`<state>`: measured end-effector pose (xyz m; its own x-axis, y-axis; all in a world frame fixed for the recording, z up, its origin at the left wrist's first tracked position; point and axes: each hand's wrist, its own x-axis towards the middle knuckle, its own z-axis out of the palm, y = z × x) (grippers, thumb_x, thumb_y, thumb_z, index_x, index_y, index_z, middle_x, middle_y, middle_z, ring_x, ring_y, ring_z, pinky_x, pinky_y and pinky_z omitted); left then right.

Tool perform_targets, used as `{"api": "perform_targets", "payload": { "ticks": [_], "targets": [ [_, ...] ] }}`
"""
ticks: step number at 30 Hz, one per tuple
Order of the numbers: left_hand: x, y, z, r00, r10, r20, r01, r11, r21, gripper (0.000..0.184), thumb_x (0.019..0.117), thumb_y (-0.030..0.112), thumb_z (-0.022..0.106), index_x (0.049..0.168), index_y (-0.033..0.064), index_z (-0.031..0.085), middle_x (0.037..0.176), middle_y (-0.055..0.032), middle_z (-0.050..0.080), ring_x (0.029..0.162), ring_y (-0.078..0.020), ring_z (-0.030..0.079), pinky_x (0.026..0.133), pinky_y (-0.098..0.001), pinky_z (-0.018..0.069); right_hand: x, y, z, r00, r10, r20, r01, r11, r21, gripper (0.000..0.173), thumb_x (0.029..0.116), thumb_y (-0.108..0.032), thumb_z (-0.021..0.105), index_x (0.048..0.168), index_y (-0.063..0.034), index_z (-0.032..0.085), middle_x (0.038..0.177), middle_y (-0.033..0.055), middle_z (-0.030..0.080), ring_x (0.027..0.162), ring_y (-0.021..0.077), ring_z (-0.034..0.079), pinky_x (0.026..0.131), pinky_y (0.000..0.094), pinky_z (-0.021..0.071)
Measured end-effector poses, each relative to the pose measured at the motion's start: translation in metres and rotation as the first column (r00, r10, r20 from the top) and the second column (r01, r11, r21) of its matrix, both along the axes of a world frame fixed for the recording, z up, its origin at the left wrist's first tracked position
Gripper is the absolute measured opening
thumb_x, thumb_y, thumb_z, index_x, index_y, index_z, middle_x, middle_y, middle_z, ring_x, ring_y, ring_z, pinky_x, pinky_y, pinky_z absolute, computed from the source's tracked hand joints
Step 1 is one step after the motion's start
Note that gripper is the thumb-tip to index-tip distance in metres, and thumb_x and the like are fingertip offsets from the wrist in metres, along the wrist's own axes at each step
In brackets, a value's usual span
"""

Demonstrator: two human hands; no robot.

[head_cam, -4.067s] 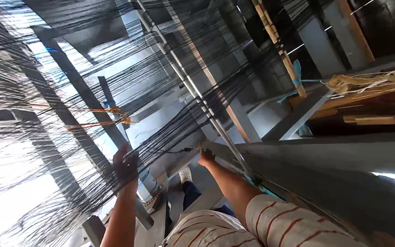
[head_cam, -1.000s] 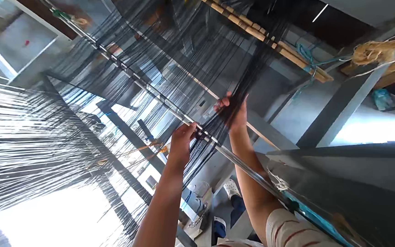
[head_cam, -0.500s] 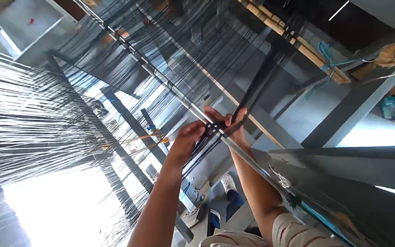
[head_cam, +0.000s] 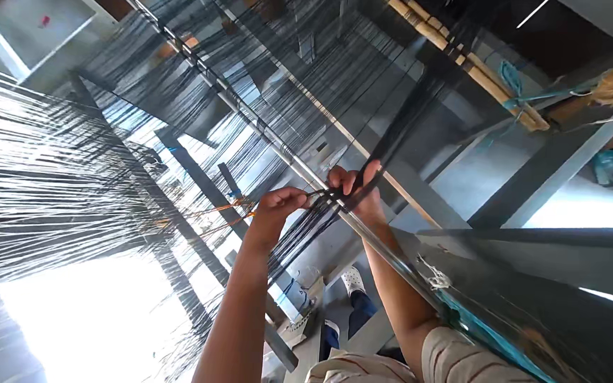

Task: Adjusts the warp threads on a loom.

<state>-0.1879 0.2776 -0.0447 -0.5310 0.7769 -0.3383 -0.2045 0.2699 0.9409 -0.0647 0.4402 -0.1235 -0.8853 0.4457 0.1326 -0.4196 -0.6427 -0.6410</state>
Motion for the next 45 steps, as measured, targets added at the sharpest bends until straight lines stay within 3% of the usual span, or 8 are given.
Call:
{"api": "perform_targets", "payload": {
  "ticks": [2,5,11,14,18,23,27,45],
  "targets": [
    [-0.001,-0.002,-0.004,1.0,0.01,-0.025,-0.01,1.0,-0.014,0.017,0.0991,0.002,0.054,0.097,0.0069,0.07,0.083,0.0052,0.068,0.076,-0.0032,0.063,0.077,-0.023,0.0543,-0.001,0.0,0.002,0.999,0.013,0.043,-0.014,1.0,0.013,0.068,0.0877,-0.085,0.035,0.069,-0.0287,0.068,0.092,-0.0073,0.07,0.086,0.0069,0.065,0.071,0.0229,0.0546],
    [0.001,-0.002,-0.008,0.999,0.033,-0.013,-0.034,0.997,-0.063,0.018,0.102,0.005,0.051,0.098,0.008,0.069,0.084,0.0066,0.065,0.07,-0.0003,0.056,0.069,-0.0188,0.0489,0.0,0.002,0.004,0.994,0.043,0.104,-0.048,0.998,0.049,0.074,0.084,-0.09,0.031,0.071,-0.0289,0.071,0.118,-0.0053,0.073,0.109,0.011,0.068,0.088,0.0278,0.0566],
    [0.009,-0.001,0.003,0.989,0.082,-0.12,-0.09,0.994,-0.062,0.012,0.0994,0.007,0.06,0.098,0.0076,0.073,0.078,0.0087,0.066,0.061,0.0038,0.052,0.058,-0.0152,0.0438,-0.005,0.004,0.001,0.996,0.082,-0.031,-0.081,0.996,0.049,0.085,0.0865,-0.089,0.026,0.097,-0.0208,0.076,0.155,0.0048,0.051,0.147,0.0233,0.042,0.118,0.036,0.0394],
    [0.009,-0.003,0.013,0.993,0.018,-0.115,-0.031,0.994,-0.105,0.014,0.0988,0.005,0.059,0.104,0.0069,0.072,0.068,0.0086,0.059,0.055,0.002,0.045,0.055,-0.0164,0.0394,-0.008,0.007,0.002,0.997,0.061,-0.046,-0.06,0.998,0.013,0.079,0.0871,-0.088,0.031,0.084,-0.0217,0.074,0.153,0.0029,0.054,0.146,0.0229,0.043,0.117,0.0358,0.0407],
    [0.006,-0.002,0.014,0.994,-0.066,-0.086,0.051,0.985,-0.166,0.015,0.1032,0.005,0.049,0.101,0.0061,0.064,0.07,0.0073,0.056,0.06,0.0008,0.05,0.058,-0.0152,0.0424,-0.011,0.006,-0.002,0.999,0.036,0.028,-0.036,0.999,-0.016,0.073,0.0849,-0.09,0.032,0.063,-0.0296,0.067,0.125,-0.0071,0.07,0.122,0.0139,0.062,0.098,0.0304,0.053],
    [0.01,0.001,0.015,0.996,0.058,-0.064,-0.069,0.98,-0.189,0.01,0.1019,0.01,0.056,0.102,0.0098,0.066,0.072,0.0086,0.057,0.055,0.0025,0.041,0.051,-0.0149,0.0339,-0.011,0.005,-0.01,0.99,0.109,-0.09,-0.109,0.994,0.004,0.078,0.09,-0.086,0.028,0.081,-0.0233,0.074,0.156,0.0036,0.05,0.148,0.0259,0.041,0.118,0.0387,0.0395],
    [0.012,0.008,0.014,0.99,0.124,-0.067,-0.136,0.966,-0.218,0.013,0.1015,0.012,0.061,0.104,0.0072,0.073,0.074,0.0071,0.063,0.051,0.003,0.04,0.048,-0.015,0.0334,-0.013,0.002,-0.004,0.99,0.089,-0.107,-0.088,0.996,0.017,0.077,0.0921,-0.084,0.028,0.077,-0.0232,0.073,0.156,-0.0014,0.05,0.149,0.0232,0.039,0.116,0.0384,0.0398],
    [0.02,0.006,-0.008,0.944,0.315,0.095,-0.311,0.949,-0.053,0.02,0.1038,0.008,0.053,0.098,0.0087,0.073,0.058,0.0086,0.048,0.046,0.0015,0.037,0.045,-0.0147,0.0332,-0.009,0.0,-0.008,0.972,0.133,-0.193,-0.145,0.988,-0.047,0.071,0.0965,-0.078,0.028,0.088,-0.0271,0.076,0.16,-0.0049,0.045,0.149,0.0222,0.038,0.115,0.0384,0.041]
  ]
}}
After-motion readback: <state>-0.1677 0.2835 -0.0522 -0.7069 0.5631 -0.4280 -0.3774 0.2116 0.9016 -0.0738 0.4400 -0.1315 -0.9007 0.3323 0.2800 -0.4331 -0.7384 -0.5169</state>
